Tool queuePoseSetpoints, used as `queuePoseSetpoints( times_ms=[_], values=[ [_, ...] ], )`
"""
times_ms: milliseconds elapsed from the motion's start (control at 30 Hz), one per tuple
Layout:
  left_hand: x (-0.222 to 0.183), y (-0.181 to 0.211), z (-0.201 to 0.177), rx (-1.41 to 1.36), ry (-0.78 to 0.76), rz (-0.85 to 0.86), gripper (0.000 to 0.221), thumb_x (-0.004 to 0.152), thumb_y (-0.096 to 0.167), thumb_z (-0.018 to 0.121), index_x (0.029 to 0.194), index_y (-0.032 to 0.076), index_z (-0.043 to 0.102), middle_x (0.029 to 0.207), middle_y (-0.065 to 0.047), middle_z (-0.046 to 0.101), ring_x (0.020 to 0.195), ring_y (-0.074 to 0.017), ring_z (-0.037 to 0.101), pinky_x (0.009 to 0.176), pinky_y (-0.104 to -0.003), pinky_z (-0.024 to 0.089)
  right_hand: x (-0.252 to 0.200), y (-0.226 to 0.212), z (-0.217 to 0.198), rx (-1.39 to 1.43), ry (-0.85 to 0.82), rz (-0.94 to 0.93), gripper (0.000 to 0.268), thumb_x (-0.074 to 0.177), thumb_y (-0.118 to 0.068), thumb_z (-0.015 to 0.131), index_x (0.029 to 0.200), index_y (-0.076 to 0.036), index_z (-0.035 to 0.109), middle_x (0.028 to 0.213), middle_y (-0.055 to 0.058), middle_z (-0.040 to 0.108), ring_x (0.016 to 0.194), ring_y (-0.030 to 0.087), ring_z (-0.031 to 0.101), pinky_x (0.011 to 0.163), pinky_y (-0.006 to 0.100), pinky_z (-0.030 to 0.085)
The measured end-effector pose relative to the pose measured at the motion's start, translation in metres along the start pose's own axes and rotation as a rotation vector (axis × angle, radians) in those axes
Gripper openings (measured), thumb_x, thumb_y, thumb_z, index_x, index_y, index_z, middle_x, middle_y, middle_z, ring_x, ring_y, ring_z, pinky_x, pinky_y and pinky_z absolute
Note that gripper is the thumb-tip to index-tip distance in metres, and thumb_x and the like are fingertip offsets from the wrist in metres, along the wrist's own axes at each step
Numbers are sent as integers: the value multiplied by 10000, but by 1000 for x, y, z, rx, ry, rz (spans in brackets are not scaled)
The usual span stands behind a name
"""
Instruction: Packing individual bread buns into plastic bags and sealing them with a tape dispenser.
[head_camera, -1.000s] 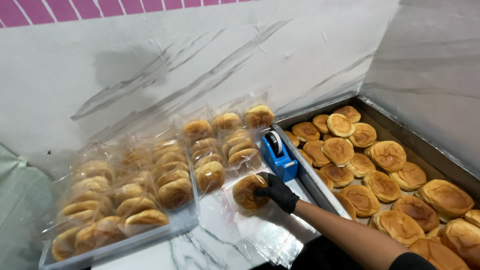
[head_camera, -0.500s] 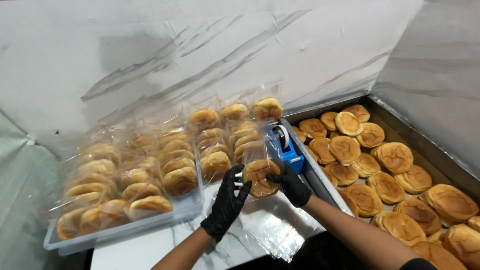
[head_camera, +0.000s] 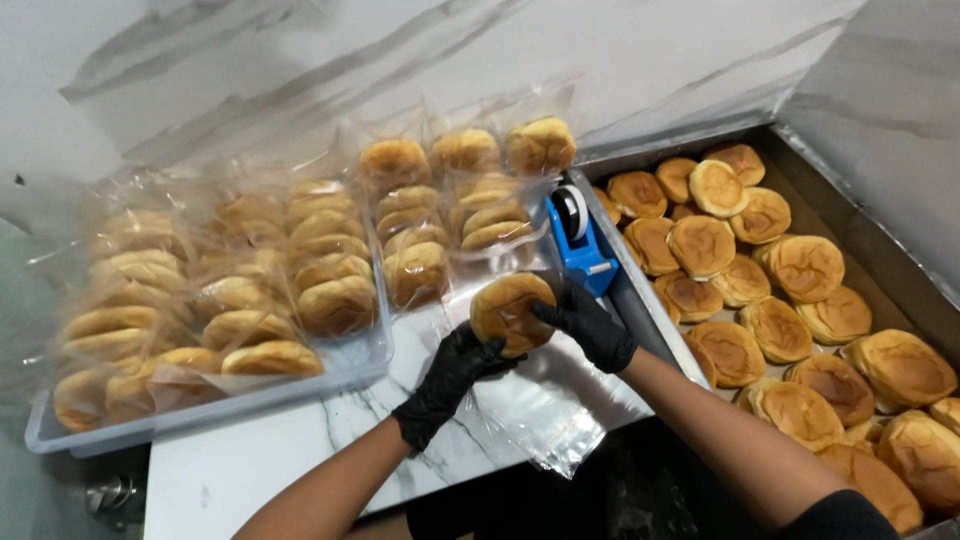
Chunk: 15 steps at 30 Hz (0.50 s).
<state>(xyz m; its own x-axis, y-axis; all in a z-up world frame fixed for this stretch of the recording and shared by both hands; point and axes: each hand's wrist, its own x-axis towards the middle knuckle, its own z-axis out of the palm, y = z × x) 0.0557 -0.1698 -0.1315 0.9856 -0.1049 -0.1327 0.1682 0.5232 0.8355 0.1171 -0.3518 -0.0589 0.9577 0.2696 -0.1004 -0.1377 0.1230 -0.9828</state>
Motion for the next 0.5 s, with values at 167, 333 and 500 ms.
queuePoseSetpoints(
  times_ms=[167,333,500],
  values=[
    [14,3,-7,-226,111,-78,348,888,16,757,1215,0,638,1106,-231,735,937,-446,732,812,-580,634,-1,-19,4,-224,-84,-64,490,881,-86,777,1345,-48,624,1025,81,697,897,162,694,794,320,610],
    [17,18,-12,-294,95,-52,431,902,55,747,1306,30,601,1170,-177,711,1003,-416,725,857,-584,617,19,22,-34,-287,-114,-76,395,912,-57,736,1293,-18,637,949,122,713,815,213,733,715,306,609],
    [19,23,-15,-366,93,-59,417,895,50,758,1287,51,618,1138,-168,723,986,-418,728,864,-597,614,16,18,-29,-355,-87,-127,328,906,-23,739,1229,-14,681,881,109,730,763,156,710,684,245,577]
  ],
)
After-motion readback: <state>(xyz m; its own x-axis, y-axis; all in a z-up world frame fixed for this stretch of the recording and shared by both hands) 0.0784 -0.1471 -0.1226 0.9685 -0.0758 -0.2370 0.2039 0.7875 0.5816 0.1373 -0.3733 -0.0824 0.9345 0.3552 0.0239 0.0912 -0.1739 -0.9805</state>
